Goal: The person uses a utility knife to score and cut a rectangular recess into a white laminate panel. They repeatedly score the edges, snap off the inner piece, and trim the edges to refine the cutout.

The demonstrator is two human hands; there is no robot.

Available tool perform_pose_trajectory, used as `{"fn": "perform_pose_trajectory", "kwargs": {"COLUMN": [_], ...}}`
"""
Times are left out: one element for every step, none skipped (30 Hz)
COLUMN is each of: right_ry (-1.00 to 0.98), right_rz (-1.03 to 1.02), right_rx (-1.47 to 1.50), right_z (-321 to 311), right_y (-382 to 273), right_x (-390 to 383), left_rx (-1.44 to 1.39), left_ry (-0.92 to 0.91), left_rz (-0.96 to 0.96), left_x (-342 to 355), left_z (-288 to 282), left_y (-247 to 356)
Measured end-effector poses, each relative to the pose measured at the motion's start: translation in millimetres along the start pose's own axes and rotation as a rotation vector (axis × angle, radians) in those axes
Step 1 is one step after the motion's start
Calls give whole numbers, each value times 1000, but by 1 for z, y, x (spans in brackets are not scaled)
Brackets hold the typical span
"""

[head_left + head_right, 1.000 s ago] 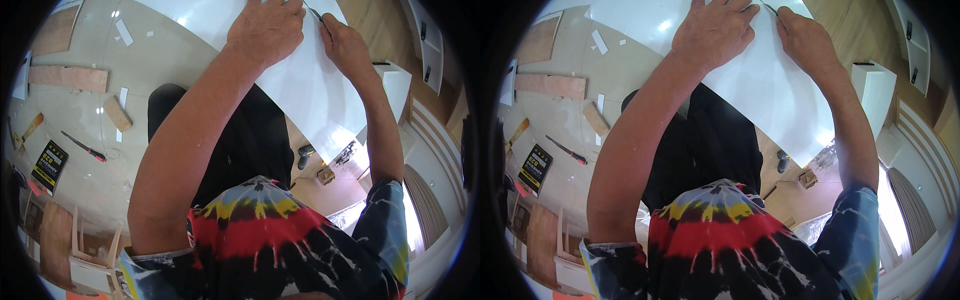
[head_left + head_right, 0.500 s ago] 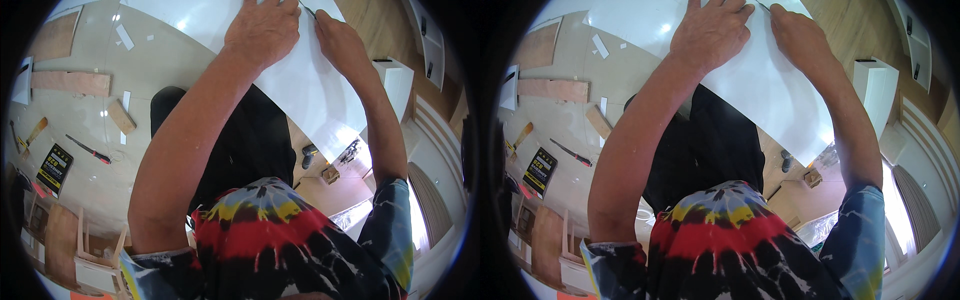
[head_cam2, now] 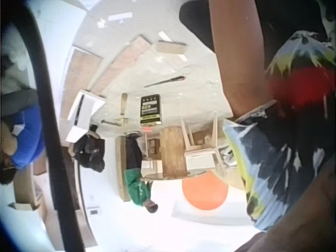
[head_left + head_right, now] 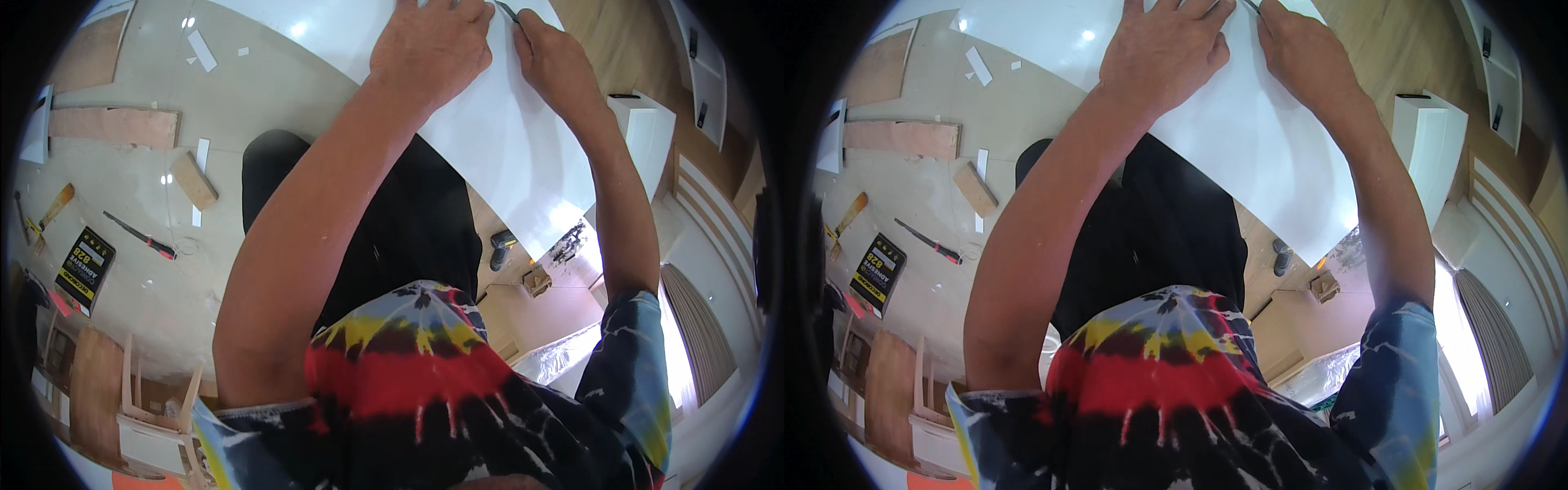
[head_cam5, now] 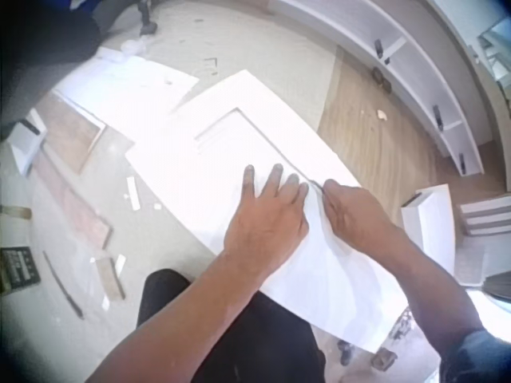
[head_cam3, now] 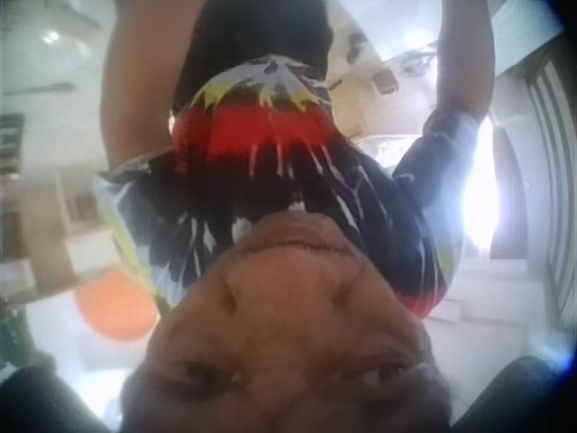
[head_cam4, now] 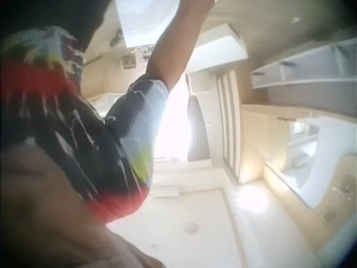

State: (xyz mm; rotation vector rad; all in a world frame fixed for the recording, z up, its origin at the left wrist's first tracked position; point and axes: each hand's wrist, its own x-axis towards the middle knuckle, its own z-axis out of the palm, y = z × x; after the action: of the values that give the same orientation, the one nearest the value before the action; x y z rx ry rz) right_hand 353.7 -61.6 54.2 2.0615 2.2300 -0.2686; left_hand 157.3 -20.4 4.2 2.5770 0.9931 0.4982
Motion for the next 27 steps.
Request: {"fn": "perform_pose_trajectory", "kwargs": {"right_ry": [-30, -59, -89, -80, -72, -64, -49, -34, -19, 3, 25, 47, 37, 27, 17, 17, 17, 17, 25, 32, 40, -1, -42, -82, -80, -76, -72], "right_rz": [45, 89, 133, 116, 99, 82, 59, 37, 15, 0, -14, -27, -2, 24, 50, 45, 40, 36, 32, 28, 23, 58, 92, 127, 102, 77, 52], "right_rx": [-11, -22, -32, -11, 10, 32, 18, 4, -9, 4, 16, 28, 11, -7, -25, -40, -56, -72, -90, -108, -126, -136, -146, -155, -175, -193, -211], "right_z": [-1, -4, -5, -7, -8, -8, -7, -6, -4, -3, -1, 0, 1, 1, 1, 1, 0, 0, 0, 1, 1, 0, -1, -2, -3, -3, -3], "right_y": [-1, -3, -4, -3, -2, -1, -1, -1, -1, 0, 2, 2, 1, -3, -5, -6, -6, -7, -7, -6, -6, -9, -12, -14, -15, -14, -14], "right_x": [0, -4, -6, -8, -11, -10, -10, -8, -6, -5, -5, -5, -4, -2, -1, -1, 0, 0, -1, -2, -3, -3, -3, -2, -1, 1, 1], "left_rx": [15, 29, 43, 53, 49, 44, 30, 34, 37, 45, 36, 26, 17, 25, 33, 39, 38, 36, 33, 35, 37, 45, 36, 27, 18, 0, -16], "left_ry": [-4, -15, -26, -35, -32, -30, -34, -49, -63, -77, -88, -100, -110, -101, -91, -80, -76, -71, -68, -64, -60, -59, -76, -93, -111, -122, -134], "left_rz": [-16, -22, -29, -29, -26, -24, -23, -23, -22, -21, -21, -21, -24, -25, -26, -24, -23, -22, -23, -18, -13, -12, -18, -23, -23, -30, -37], "left_x": [2, 4, 6, 8, 8, 8, 6, 6, 7, 9, 9, 8, 8, 7, 7, 8, 8, 8, 7, 7, 6, 5, 6, 8, 9, 9, 10], "left_z": [-2, 1, 6, 6, 5, 5, 4, 3, 2, -2, -6, -10, -12, -9, -2, -1, 0, 1, 1, 2, 3, 1, -1, -3, -5, -5, -5], "left_y": [-2, -2, -1, 0, -2, -5, -3, -1, -1, -1, -1, 0, 0, -1, -2, -3, -3, -3, -3, -2, 0, 1, 0, -2, -3, -3, -1]}}
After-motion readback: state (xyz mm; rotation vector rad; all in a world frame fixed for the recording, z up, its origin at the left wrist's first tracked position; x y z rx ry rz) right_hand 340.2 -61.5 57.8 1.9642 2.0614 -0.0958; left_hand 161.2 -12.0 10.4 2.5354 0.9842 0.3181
